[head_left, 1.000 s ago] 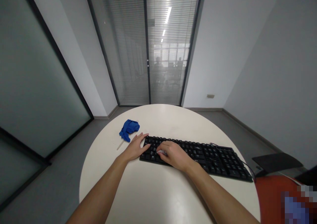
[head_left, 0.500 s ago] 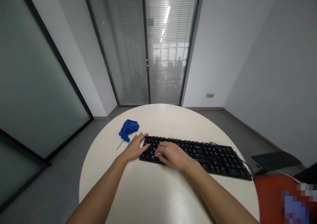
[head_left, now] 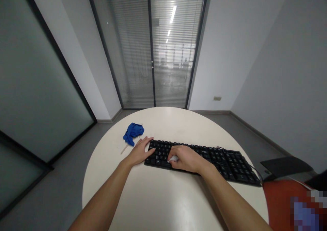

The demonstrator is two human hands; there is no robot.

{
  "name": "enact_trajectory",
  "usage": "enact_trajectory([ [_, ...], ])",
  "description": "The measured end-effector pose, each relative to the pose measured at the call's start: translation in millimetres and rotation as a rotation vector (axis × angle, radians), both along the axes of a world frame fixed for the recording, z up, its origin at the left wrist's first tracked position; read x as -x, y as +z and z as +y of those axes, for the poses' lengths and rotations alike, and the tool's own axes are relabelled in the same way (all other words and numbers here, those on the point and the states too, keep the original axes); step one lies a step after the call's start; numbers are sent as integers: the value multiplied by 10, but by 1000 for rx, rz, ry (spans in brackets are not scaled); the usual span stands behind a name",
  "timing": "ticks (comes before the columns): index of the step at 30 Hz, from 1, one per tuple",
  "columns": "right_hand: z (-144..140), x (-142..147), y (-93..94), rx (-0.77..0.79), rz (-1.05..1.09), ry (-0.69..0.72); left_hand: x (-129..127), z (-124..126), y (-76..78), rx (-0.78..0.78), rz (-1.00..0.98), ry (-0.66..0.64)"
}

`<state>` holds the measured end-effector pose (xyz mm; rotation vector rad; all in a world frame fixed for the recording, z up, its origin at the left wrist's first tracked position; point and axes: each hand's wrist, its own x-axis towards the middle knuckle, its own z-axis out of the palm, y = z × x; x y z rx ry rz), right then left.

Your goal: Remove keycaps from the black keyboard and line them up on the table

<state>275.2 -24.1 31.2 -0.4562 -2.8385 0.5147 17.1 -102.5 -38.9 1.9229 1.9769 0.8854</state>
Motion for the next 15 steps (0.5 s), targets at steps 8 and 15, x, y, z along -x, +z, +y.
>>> enact_trajectory([
  [8, 14, -23, -2, -11, -26, -16, -6, 3, 1, 13, 7, 12],
  [15, -52, 54, -53, -9, 49, 44, -9, 14, 1, 0, 9, -4],
])
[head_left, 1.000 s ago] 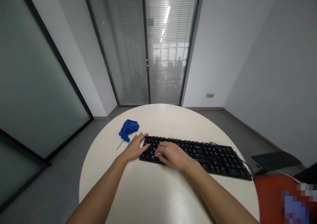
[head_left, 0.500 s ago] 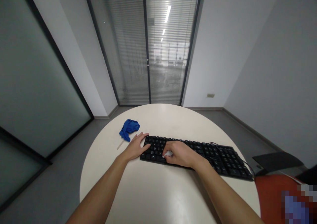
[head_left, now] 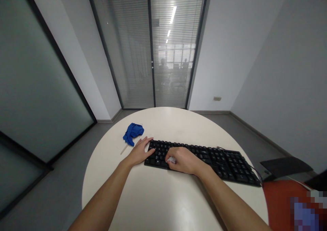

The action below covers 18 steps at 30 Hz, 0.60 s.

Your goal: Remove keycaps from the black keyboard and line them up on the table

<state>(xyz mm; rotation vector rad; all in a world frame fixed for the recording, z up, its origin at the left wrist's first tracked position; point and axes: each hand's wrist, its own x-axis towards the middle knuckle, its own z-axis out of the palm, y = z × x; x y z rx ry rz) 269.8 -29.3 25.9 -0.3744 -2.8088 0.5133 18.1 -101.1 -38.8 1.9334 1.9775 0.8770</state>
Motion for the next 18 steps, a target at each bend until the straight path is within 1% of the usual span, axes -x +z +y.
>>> enact_trajectory([
  [4, 8, -2, 5, 2, 6, 10, 12, 0, -12, -1, -6, 2],
  [10, 64, -70, 44, 11, -38, -30, 17, 0, -26, -6, -9, 0],
  [14, 93, -125, 87, 47, -79, -53, 19, -4, -27, -2, -19, 1],
  [18, 102, -134, 74, 54, -78, -56, 11, -13, -11, 1, -19, 5],
])
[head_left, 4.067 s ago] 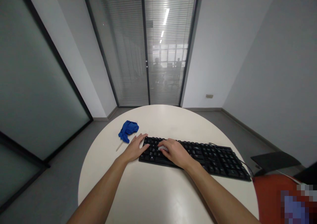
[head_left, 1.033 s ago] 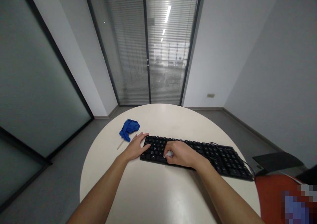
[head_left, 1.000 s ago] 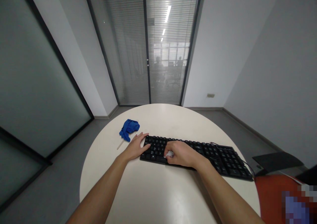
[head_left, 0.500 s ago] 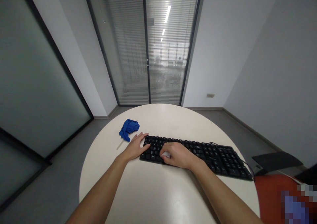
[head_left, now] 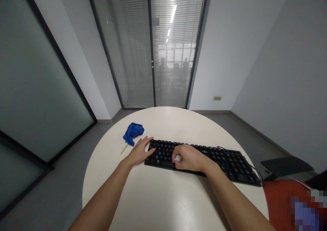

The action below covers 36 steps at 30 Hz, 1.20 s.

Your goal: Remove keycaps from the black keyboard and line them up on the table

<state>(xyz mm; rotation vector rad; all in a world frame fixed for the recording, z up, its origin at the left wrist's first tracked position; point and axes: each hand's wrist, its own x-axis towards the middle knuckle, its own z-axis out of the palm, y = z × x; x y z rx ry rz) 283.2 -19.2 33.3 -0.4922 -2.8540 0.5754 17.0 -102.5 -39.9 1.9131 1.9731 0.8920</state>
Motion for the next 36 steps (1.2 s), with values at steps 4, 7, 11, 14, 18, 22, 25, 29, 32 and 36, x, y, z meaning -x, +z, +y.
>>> enact_trajectory([
  [4, -12, 38, -45, -16, 59, 23, -9, 0, 6, -6, 3, 1],
  [7, -14, 48, -50, -23, 76, 34, -8, 3, 1, -7, 1, 12],
  [11, -3, 17, -9, 13, 30, 3, 2, 5, -6, -4, 1, 4],
  [14, 9, -13, 33, 38, 7, -12, 11, 5, -16, -4, 0, 6],
  [18, 40, -58, 68, 68, -23, -24, 22, 2, -21, -3, 4, 3],
  [22, 66, -86, 58, 131, -26, -32, 29, 0, -17, 1, 11, -4],
  [25, 65, -80, 40, 144, -10, -32, 26, 8, -26, -6, 15, -3],
  [29, 53, -60, 33, 108, 18, -7, 13, 27, -35, -49, 20, 18],
  [32, 47, -32, 10, 59, 53, 21, 25, 36, -30, -90, 0, 38],
  [36, 13, 46, -73, -5, 112, 48, 86, 31, -24, -106, -47, 58],
])
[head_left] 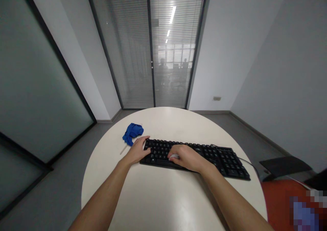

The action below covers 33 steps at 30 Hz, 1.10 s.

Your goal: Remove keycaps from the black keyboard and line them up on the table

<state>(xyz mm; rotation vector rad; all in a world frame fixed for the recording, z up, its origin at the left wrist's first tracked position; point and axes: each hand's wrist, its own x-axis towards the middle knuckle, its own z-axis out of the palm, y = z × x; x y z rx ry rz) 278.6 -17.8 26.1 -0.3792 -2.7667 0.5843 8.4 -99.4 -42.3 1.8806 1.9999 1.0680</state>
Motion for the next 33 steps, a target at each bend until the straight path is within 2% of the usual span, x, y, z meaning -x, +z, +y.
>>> enact_trajectory([
  [5, -32, 33, -58, -28, 32, -32, 41, -22, 22, 3, -107, -5],
  [12, 89, -130, 5, -26, -8, -20, -3, -44, 57, -3, -181, -17],
  [19, -68, 39, -53, 2, 93, -56, 6, -41, 30, -4, -217, -30],
  [26, 3, -21, 1, -32, -8, -21, 0, -45, 35, 5, -230, -38],
  [33, 6, -4, -28, 29, 110, -130, -20, -66, 72, 31, -236, -57],
])
